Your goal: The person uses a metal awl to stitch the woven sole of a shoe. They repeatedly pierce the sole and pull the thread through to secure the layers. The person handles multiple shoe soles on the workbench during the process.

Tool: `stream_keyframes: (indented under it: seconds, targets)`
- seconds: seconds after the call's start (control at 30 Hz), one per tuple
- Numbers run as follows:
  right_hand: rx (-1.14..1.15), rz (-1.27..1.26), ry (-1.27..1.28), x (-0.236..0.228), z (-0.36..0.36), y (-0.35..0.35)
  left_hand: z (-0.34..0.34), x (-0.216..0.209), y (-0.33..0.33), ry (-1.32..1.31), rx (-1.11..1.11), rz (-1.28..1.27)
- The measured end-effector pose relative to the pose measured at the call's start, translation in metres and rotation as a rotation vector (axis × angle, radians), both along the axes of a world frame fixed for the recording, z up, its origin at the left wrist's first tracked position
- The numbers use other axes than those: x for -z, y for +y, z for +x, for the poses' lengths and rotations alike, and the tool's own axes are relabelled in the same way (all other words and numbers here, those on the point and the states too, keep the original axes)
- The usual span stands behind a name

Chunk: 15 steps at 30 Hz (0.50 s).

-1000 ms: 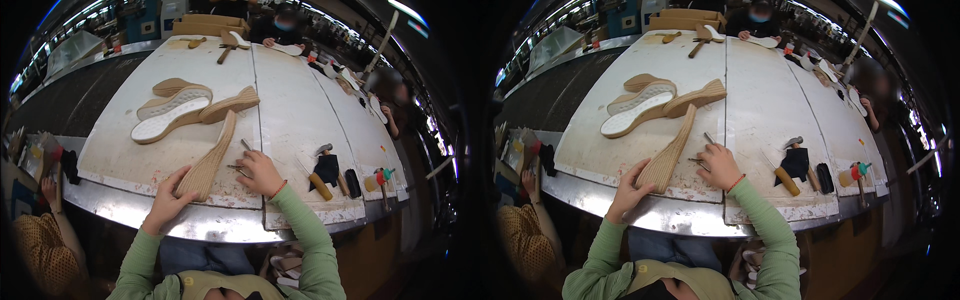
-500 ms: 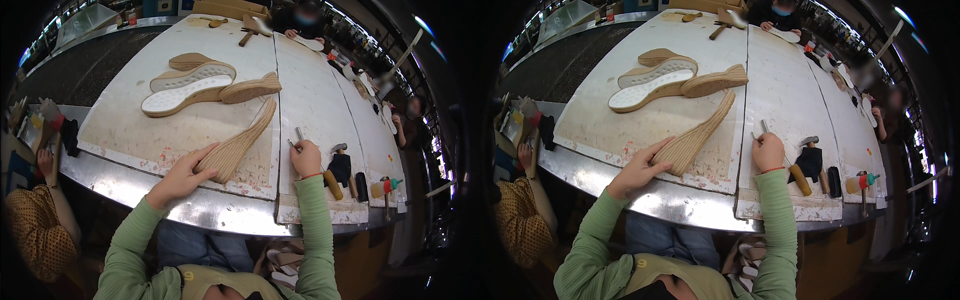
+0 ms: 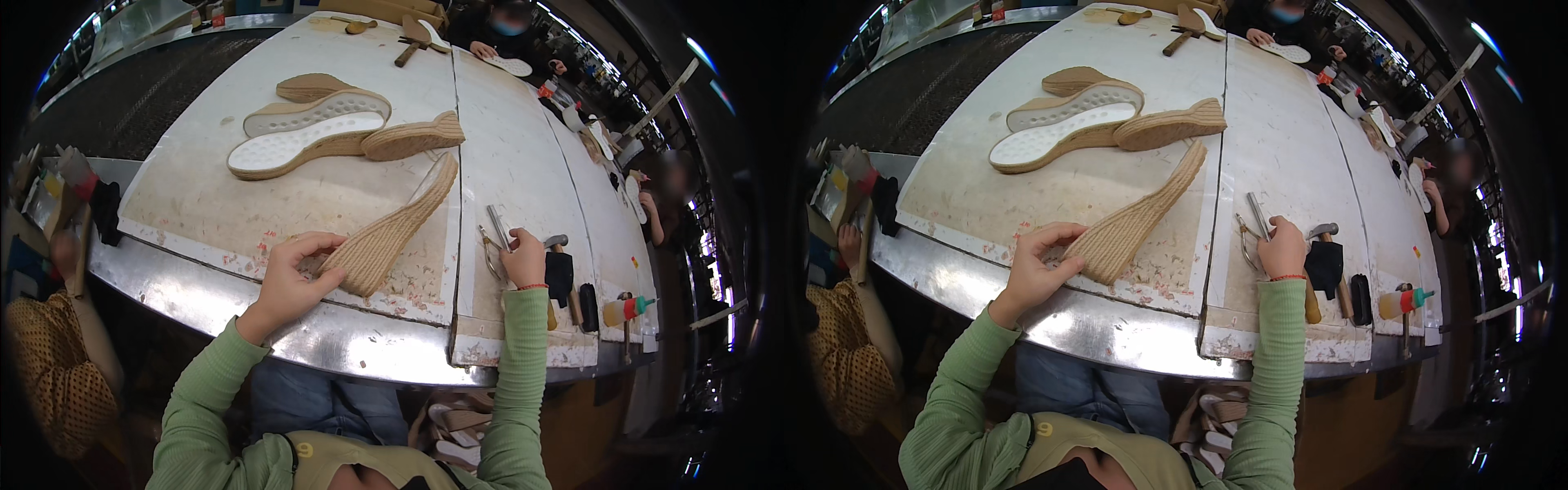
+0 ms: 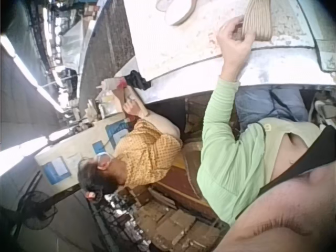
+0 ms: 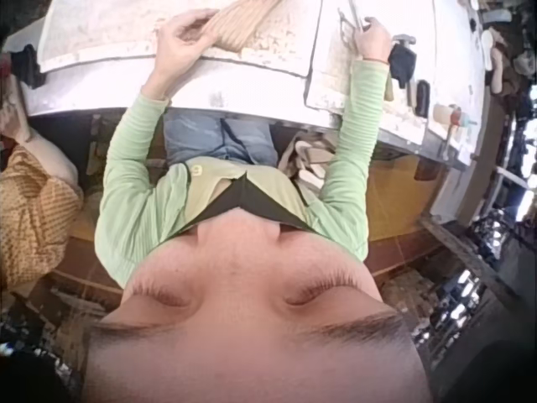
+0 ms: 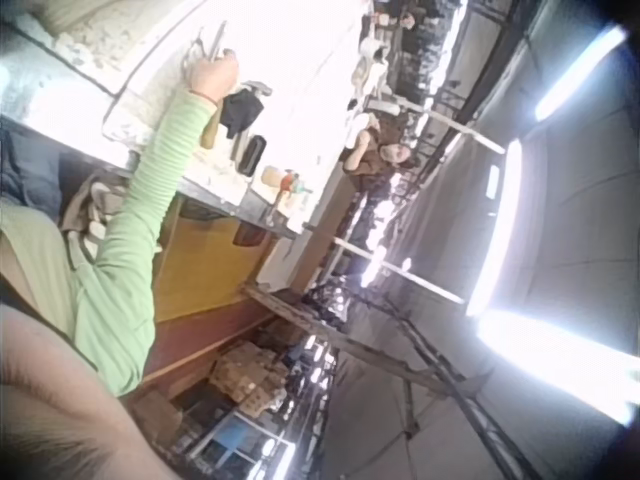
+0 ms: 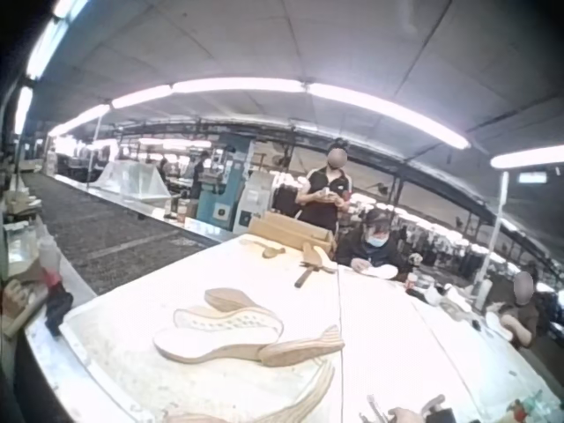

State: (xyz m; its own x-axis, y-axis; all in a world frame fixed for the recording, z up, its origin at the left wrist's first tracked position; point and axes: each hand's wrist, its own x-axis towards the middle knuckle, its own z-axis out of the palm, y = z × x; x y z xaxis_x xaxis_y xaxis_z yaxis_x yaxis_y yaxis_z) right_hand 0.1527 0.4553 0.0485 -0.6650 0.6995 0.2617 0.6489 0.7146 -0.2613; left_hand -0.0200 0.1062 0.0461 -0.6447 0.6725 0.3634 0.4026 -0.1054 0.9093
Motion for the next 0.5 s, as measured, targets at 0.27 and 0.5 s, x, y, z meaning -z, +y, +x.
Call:
stream_keyframes:
  seconds: [0.27, 0.5]
  targets:
    - [-0.079, -0.211, -0.004, -0.009, 0.010, 0.008, -0.006, -0.002, 0.006, -0.155, 0.078, 0.019]
    - [-0.389, -0.618, 0.859, -0.059, -0.006, -0.032, -0.009, -0.009, 0.010, -0.091, 0.208, -0.063]
